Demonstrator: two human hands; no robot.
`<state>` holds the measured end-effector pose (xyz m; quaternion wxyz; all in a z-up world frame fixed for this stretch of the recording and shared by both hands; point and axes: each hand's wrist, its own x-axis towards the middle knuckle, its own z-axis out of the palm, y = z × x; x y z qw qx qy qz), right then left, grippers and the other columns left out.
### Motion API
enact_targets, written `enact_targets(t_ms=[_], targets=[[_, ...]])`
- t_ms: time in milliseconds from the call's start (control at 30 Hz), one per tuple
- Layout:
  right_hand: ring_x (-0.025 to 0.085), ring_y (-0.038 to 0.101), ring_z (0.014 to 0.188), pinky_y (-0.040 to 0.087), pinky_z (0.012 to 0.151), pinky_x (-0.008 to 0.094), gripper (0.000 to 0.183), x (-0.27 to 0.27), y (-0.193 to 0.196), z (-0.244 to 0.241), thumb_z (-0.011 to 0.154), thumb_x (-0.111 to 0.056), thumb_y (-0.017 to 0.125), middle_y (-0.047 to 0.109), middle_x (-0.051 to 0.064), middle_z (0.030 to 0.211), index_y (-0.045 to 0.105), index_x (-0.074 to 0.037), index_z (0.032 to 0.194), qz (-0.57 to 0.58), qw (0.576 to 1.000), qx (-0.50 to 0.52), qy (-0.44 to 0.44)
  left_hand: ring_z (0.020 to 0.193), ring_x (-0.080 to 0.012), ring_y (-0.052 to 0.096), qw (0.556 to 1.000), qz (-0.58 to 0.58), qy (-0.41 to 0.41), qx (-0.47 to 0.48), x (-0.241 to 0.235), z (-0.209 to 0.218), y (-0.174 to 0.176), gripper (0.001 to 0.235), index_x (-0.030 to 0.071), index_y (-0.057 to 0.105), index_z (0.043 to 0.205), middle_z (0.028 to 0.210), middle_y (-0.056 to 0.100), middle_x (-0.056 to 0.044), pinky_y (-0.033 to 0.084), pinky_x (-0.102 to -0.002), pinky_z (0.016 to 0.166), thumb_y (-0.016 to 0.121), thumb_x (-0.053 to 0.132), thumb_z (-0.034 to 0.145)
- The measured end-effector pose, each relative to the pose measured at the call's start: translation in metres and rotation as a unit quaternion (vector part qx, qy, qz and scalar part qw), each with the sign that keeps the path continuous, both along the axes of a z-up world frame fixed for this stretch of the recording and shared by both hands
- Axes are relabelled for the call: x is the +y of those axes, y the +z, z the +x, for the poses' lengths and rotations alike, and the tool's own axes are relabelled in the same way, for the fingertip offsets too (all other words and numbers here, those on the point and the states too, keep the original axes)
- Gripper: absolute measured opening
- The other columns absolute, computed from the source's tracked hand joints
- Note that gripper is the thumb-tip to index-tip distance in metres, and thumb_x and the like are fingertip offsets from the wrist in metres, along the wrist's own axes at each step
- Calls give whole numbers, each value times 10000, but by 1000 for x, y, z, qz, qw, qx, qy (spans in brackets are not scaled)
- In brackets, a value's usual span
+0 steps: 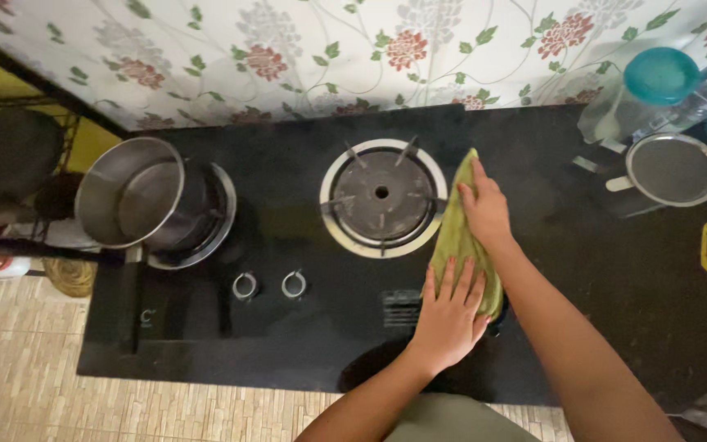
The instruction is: The person wipes a black countertop and stove area using a green cloth, moving various bottles and kitchen items aside to reach the surface.
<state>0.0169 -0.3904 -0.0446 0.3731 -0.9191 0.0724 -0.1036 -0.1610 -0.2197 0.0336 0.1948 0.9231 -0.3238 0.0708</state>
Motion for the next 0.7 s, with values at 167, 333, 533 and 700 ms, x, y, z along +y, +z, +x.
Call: enact_targets(t_ms=[167, 333, 533, 700], targets=[[444, 545, 1292, 434, 1070, 536, 653, 8, 3, -57, 1031, -382, 580, 560, 257, 1421, 401, -126, 1604, -45, 998, -1, -51, 1553, -364, 324, 999, -10, -37, 12, 51, -23, 3, 694, 97, 504, 1524, 1640, 407, -141, 185, -632, 1246, 664, 390, 916], [443, 383, 1423, 317, 1106, 606, 728, 26, 19, -117, 1004, -380, 540, 396, 246, 1586, 335, -57, 1624, -113, 991, -19, -70, 1549, -306, 368, 997, -30, -74, 2, 90, -40, 1, 606, 135, 525, 1514, 1633, 446, -102, 201, -587, 1265, 638, 353, 959], [417, 274, 1555, 229, 1220, 601, 626, 60, 27, -158, 1044, -312, 490, 351, 206, 1676, 399, -2, 1580, -248, 966, 23, -68, 1536, -298, 378, 995, -55, -80, 20, 130, -52, -1, 600, 163, 529, 1507, 1623, 458, -84, 212, -555, 1268, 646, 396, 967], [387, 257, 1552, 209, 1240, 581, 711, 113, 28, -165, 1009, -329, 510, 338, 233, 1661, 378, 83, 1572, -286, 953, 28, -92, 1524, -297, 385, 994, -75, -67, 45, 173, -52, -1, 547, 167, 558, 1462, 1601, 482, -80, 213, -555, 1257, 632, 407, 976]])
